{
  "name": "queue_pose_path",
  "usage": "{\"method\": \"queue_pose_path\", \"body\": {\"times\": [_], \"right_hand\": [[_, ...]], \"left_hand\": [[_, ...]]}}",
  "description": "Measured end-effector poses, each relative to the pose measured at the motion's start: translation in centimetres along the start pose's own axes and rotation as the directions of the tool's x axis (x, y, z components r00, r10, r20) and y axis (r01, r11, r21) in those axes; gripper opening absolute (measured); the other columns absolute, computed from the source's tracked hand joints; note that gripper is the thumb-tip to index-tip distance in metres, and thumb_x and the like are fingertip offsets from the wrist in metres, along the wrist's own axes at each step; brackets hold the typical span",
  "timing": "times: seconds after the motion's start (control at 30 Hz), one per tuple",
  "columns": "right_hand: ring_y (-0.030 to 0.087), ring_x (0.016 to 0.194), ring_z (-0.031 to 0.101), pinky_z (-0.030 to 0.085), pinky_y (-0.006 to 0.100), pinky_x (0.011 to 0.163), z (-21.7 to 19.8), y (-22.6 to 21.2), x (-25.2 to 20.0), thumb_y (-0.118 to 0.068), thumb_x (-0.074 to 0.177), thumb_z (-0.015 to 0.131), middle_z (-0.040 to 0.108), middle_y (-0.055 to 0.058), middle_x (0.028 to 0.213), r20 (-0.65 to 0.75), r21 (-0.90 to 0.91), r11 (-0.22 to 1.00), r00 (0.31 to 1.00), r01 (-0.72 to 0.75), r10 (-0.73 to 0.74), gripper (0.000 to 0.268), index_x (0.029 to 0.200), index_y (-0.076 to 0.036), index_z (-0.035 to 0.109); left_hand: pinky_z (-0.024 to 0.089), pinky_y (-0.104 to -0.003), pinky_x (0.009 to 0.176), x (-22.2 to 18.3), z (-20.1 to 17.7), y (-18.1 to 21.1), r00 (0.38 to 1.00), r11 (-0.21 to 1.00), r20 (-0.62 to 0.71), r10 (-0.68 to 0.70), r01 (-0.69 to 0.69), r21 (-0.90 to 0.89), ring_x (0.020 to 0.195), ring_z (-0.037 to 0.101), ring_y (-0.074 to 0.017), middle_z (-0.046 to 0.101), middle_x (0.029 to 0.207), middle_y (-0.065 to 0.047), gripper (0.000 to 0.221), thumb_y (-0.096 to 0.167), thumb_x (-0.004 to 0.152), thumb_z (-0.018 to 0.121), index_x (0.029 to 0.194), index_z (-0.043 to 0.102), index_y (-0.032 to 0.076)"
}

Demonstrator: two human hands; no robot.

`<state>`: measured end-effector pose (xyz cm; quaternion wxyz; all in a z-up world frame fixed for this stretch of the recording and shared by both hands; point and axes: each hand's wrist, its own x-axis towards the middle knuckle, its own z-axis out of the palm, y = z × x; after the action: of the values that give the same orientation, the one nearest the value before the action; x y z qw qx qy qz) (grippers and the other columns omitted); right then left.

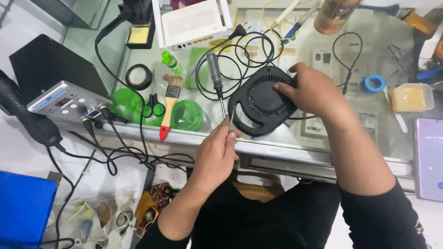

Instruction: Disassembling a small electronic device by prying open its plastic casing with a screwdriver

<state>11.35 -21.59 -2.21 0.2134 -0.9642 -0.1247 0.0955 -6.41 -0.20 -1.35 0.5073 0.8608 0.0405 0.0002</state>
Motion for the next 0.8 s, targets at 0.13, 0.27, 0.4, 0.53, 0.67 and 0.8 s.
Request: {"method": "queue_pose_path", "body": {"times": [0.13, 0.27, 0.4, 0.53, 0.67, 0.8], "right_hand": [[0.040, 0.114, 0.069, 0.052, 0.053, 0.096, -3.5, -3.7, -2.7, -0.055, 0.085, 0.074, 0.075, 0.021, 0.114, 0.148, 0.250, 0.958, 0.983, -0.142, 0.107, 0.067, 0.129, -0.005, 0.068], [0.019, 0.077, 0.057, 0.046, 0.029, 0.072, -3.0, -2.2, -3.3, -0.018, 0.082, 0.080, 0.055, 0.007, 0.079, -0.012, 0.807, 0.588, 0.998, 0.047, -0.063, 0.034, 0.108, -0.002, 0.064], [0.026, 0.097, 0.064, 0.050, 0.035, 0.090, -0.4, 1.3, -0.5, -0.013, 0.088, 0.079, 0.061, 0.017, 0.100, -0.288, 0.861, 0.403, 0.951, 0.310, -0.116, 0.051, 0.130, 0.000, 0.055], [0.025, 0.116, 0.062, 0.050, 0.043, 0.102, 0.6, 3.2, 0.4, -0.013, 0.096, 0.078, 0.066, 0.020, 0.121, -0.454, 0.717, 0.508, 0.873, 0.477, -0.179, 0.051, 0.141, -0.001, 0.056], [0.023, 0.109, 0.063, 0.052, 0.040, 0.097, 0.7, 1.7, -0.5, -0.010, 0.093, 0.082, 0.066, 0.017, 0.115, -0.630, 0.545, 0.587, 0.754, 0.598, -0.184, 0.051, 0.138, -0.003, 0.060], [0.022, 0.097, 0.067, 0.054, 0.037, 0.088, 0.8, 1.0, -0.9, -0.013, 0.089, 0.086, 0.069, 0.014, 0.105, -0.661, 0.467, 0.668, 0.731, 0.579, -0.172, 0.051, 0.134, -0.006, 0.064]], "left_hand": [[0.046, -0.063, 0.099, 0.5, 0.1, 0.4, 0.999, 0.999, -0.034, 0.039, -0.039, 0.005, 0.126, 0.050, -0.0597, 0.041, 0.151, -0.039, 0.022, 0.011, 0.103, 0.045, 0.108, 0.064, 0.001], [0.053, -0.057, 0.090, 1.6, 0.4, -0.1, 0.988, 0.994, -0.108, 0.111, -0.108, 0.030, 0.115, 0.061, -0.0539, 0.056, 0.144, -0.028, 0.021, 0.015, 0.104, 0.048, 0.109, 0.067, 0.009], [0.059, -0.047, 0.080, 3.7, 0.3, 0.5, 0.947, 0.959, -0.211, 0.244, -0.203, 0.200, 0.097, 0.075, -0.0330, 0.077, 0.113, -0.012, 0.030, 0.030, 0.105, 0.051, 0.131, 0.066, 0.026], [0.058, -0.050, 0.072, 5.8, 1.1, 2.8, 0.944, 0.939, -0.131, 0.303, -0.273, 0.208, 0.083, 0.075, -0.0387, 0.078, 0.101, -0.014, 0.036, 0.040, 0.105, 0.045, 0.137, 0.058, 0.030], [0.059, -0.036, 0.061, 7.2, 1.9, 4.0, 0.849, 0.884, -0.250, 0.465, -0.430, 0.183, 0.073, 0.075, -0.0259, 0.076, 0.081, -0.001, 0.016, 0.029, 0.102, 0.056, 0.109, 0.069, 0.025], [0.059, -0.035, 0.062, 7.8, 2.3, 3.6, 0.824, 0.876, -0.297, 0.482, -0.444, 0.190, 0.076, 0.076, -0.0233, 0.077, 0.081, 0.001, 0.017, 0.028, 0.100, 0.058, 0.109, 0.072, 0.026]]}}
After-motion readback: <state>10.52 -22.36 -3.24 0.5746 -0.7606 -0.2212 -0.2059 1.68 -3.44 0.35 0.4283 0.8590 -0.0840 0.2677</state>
